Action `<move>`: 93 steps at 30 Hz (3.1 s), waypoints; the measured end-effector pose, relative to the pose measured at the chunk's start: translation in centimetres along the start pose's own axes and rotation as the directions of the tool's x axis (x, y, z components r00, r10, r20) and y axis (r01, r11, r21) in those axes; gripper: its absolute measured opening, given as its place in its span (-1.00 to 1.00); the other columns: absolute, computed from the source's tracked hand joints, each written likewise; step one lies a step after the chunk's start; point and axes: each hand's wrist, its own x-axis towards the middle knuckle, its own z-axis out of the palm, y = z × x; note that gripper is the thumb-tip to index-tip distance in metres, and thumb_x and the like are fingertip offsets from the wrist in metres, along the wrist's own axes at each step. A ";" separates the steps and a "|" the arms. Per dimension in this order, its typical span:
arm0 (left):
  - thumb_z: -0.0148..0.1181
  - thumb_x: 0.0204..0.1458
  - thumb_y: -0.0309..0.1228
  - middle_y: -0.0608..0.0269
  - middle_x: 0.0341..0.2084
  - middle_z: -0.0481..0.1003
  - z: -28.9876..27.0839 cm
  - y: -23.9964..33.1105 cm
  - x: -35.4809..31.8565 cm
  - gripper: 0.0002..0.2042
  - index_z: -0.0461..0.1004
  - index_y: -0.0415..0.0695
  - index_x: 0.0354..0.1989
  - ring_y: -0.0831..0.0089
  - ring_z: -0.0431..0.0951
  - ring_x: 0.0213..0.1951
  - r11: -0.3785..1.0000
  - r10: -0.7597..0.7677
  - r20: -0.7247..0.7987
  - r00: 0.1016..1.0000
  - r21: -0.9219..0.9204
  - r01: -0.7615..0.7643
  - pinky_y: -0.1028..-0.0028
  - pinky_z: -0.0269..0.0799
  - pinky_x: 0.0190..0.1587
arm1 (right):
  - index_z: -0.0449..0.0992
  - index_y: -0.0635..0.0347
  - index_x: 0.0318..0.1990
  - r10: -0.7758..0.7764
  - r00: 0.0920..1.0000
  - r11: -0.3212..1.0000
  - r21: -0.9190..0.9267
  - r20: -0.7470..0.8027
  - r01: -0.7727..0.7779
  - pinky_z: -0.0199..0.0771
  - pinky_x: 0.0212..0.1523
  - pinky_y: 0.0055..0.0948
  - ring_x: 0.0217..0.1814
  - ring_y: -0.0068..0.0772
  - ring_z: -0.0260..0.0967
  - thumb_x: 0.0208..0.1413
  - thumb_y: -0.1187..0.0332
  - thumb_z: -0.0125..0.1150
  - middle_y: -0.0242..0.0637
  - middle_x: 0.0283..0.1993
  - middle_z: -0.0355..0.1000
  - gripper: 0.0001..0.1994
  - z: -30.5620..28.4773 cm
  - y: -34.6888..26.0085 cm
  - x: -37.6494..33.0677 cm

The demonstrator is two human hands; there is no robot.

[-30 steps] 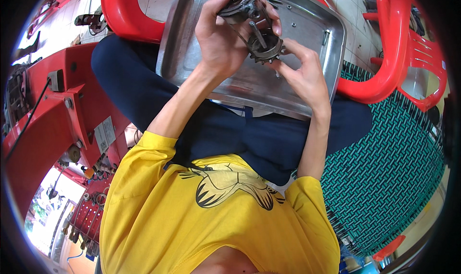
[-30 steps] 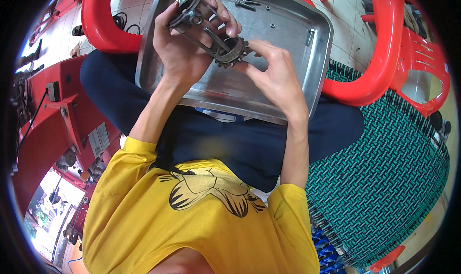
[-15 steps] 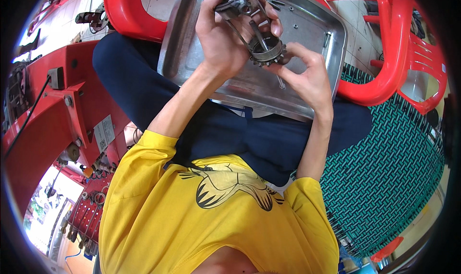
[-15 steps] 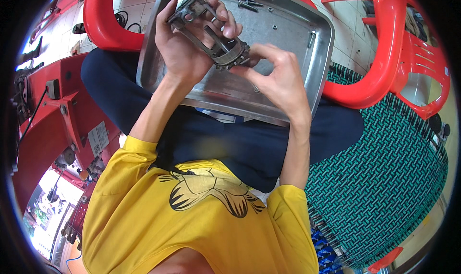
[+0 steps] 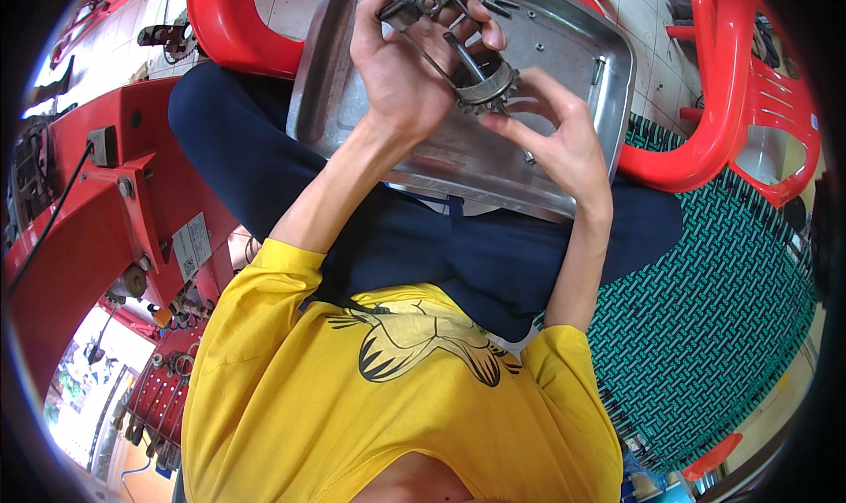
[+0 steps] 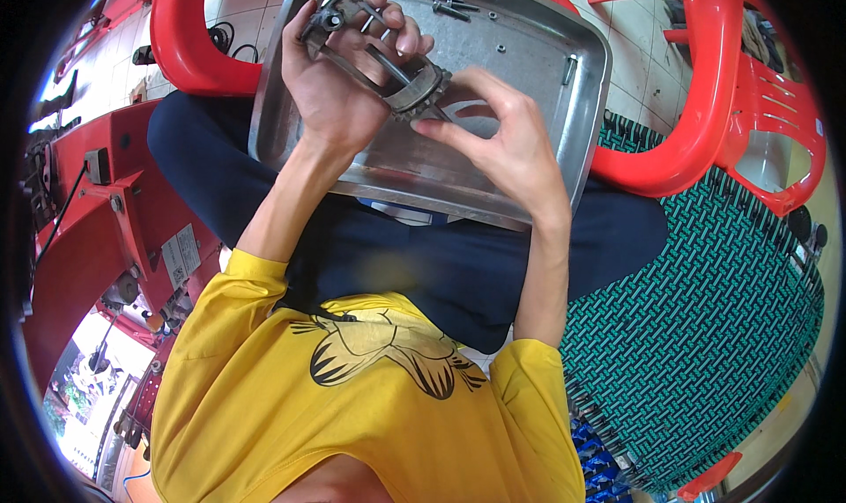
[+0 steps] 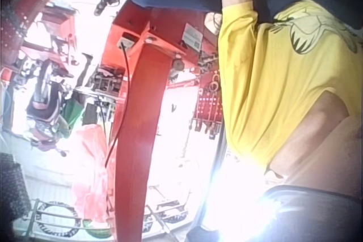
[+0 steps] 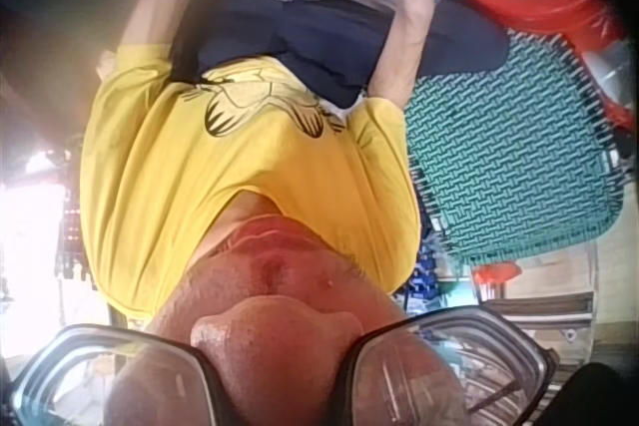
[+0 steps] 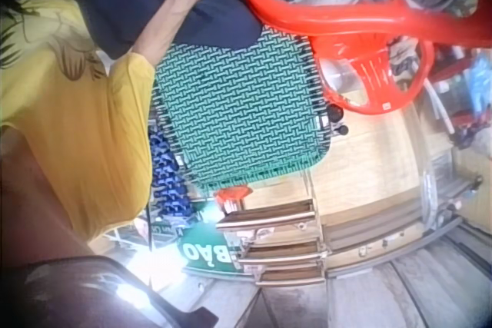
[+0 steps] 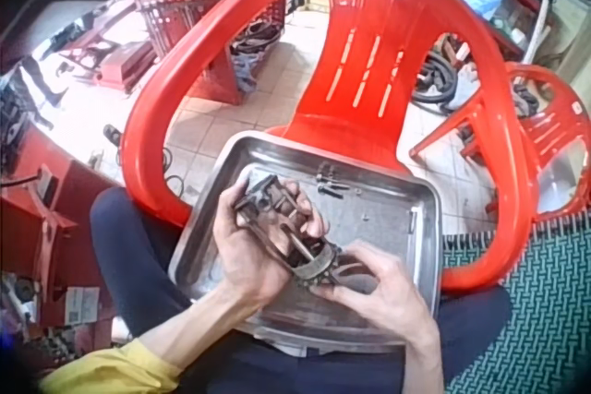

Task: The person assembles mechanical engine parts by inserting metal pins and rods into a cylindrical metal component held over a tray.

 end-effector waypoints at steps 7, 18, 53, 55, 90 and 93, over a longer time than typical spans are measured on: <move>-0.08 0.21 0.17 0.13 -0.23 0.39 -1.0 0.1 0.2 -0.41 0.37 -0.24 -0.07 0.23 0.41 -0.21 0.988 -0.020 0.057 0.998 -0.155 0.029 0.12 0.33 0.10 | 0.61 0.32 -0.19 -0.015 1.000 0.960 -0.280 -0.015 0.010 0.59 -0.13 -0.43 -0.24 -0.43 0.62 0.11 0.34 0.48 -0.27 -0.35 0.63 -0.76 0.4 -0.6 -0.1; 0.04 0.16 0.17 0.12 -0.16 0.41 0.1 0.3 0.0 -0.36 0.38 -0.30 -0.05 0.21 0.45 -0.06 0.993 0.001 -0.147 0.989 -0.116 -0.018 0.11 0.32 0.27 | 0.66 0.30 -0.10 0.197 0.980 0.978 -0.060 -0.036 -0.199 0.44 -0.38 -0.45 -0.38 -0.51 0.53 0.30 0.32 0.29 -0.19 -0.36 0.64 -0.79 0.2 0.5 0.1; 0.26 0.29 -0.28 -0.07 0.31 0.41 2.2 -0.8 0.0 -0.45 0.23 -0.22 0.35 0.09 0.47 0.30 0.900 0.059 0.170 0.984 0.418 -0.126 0.11 0.52 0.29 | 0.65 0.23 -0.18 -0.098 0.920 0.918 -0.392 -0.379 -0.064 0.52 -0.15 -0.32 -0.24 -0.24 0.59 0.07 0.54 0.45 -0.25 -0.33 0.56 -0.84 -1.2 -0.1 0.6; 0.29 0.27 -0.33 -0.07 0.31 0.40 2.3 -0.8 -0.1 -0.46 0.23 -0.21 0.34 0.07 0.46 0.32 0.903 0.055 0.190 0.980 0.409 -0.130 0.10 0.51 0.29 | 0.64 0.24 -0.19 -0.131 0.935 0.886 -0.462 -0.329 -0.038 0.51 -0.11 -0.30 -0.24 -0.20 0.58 0.16 0.46 0.38 -0.22 -0.31 0.58 -0.89 -1.3 0.2 0.3; 0.54 0.01 -0.23 -0.08 0.42 0.26 1.5 -0.6 0.0 -0.31 0.29 0.08 0.30 -0.11 0.29 0.42 0.860 -0.011 0.425 0.905 0.465 -0.208 0.07 0.53 0.27 | 0.57 0.19 -0.35 -0.432 0.861 0.738 -0.653 -0.267 0.168 0.47 -0.27 -0.25 -0.26 -0.20 0.46 -0.28 0.54 0.52 -0.36 -0.37 0.52 -0.73 -2.4 -0.2 0.5; 0.49 0.06 -0.26 -0.08 0.43 0.25 1.0 -0.7 0.1 -0.33 0.27 0.08 0.33 -0.12 0.27 0.43 0.857 0.006 0.414 0.910 0.467 -0.218 0.05 0.48 0.30 | 0.58 0.18 -0.34 -0.418 0.874 0.715 -0.684 -0.247 0.149 0.46 -0.26 -0.25 -0.23 -0.19 0.46 -0.26 0.54 0.53 -0.36 -0.34 0.54 -0.73 -2.5 0.5 0.4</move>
